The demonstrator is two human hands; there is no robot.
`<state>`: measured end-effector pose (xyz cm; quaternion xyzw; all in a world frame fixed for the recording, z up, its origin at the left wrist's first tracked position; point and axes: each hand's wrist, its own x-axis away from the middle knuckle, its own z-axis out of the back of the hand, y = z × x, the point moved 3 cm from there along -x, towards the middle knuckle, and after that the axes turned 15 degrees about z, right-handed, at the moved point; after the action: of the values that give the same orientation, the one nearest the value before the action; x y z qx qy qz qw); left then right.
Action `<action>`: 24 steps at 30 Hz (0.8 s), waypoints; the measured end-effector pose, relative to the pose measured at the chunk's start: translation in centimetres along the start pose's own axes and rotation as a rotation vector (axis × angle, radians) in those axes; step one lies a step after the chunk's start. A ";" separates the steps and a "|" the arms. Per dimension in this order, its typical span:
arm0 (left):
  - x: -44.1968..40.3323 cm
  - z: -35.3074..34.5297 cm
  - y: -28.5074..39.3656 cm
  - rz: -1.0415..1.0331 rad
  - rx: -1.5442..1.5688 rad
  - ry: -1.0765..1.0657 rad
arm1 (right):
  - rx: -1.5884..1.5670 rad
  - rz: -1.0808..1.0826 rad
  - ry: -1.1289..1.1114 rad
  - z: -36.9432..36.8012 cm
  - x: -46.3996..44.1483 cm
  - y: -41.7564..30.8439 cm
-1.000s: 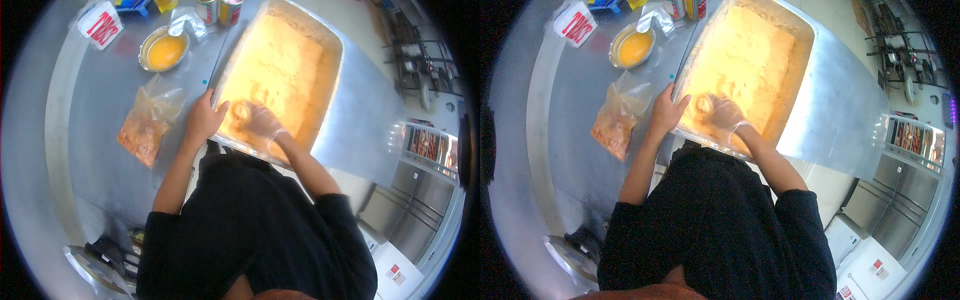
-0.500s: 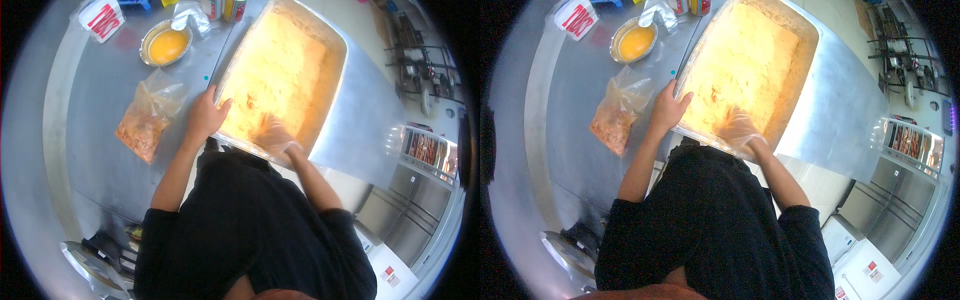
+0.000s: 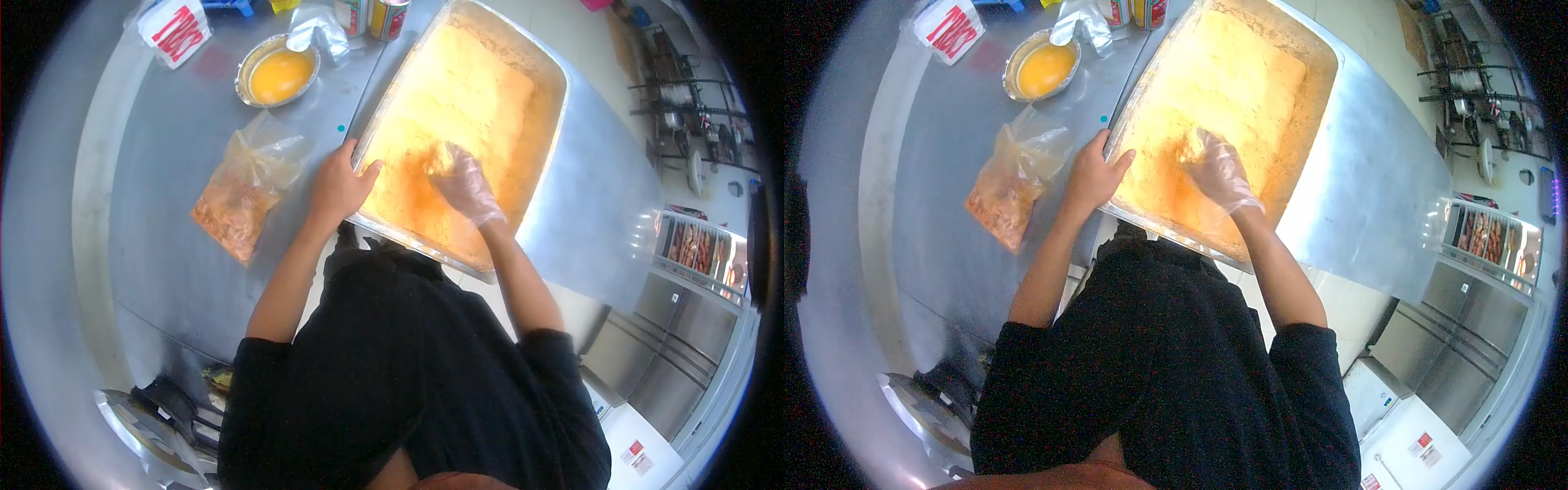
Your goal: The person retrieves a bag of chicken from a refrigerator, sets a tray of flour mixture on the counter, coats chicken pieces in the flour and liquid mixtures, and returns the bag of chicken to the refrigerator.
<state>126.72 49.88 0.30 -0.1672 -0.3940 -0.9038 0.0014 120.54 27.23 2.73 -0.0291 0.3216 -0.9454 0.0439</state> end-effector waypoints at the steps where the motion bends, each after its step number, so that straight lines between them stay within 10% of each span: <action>1: 0.0 0.0 0.0 -0.022 0.000 0.011 | 0.225 0.097 0.062 0.0 -0.7 0.3; 9: -0.4 -0.7 -0.9 -0.033 -0.025 0.032 | 0.591 0.170 -0.461 -6.8 -3.4 0.6; 13: -0.2 -0.3 -0.3 -0.015 -0.019 -0.051 | 0.550 0.387 -0.384 -7.0 -3.0 2.0; 24: -0.1 0.2 0.0 -0.004 0.045 -0.027 | -0.011 -0.012 -0.036 -2.2 -4.1 2.6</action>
<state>126.88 50.03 0.38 -0.1786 -0.4146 -0.8923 -0.0019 124.63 26.90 -0.74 -0.0484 0.3257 -0.9432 0.0439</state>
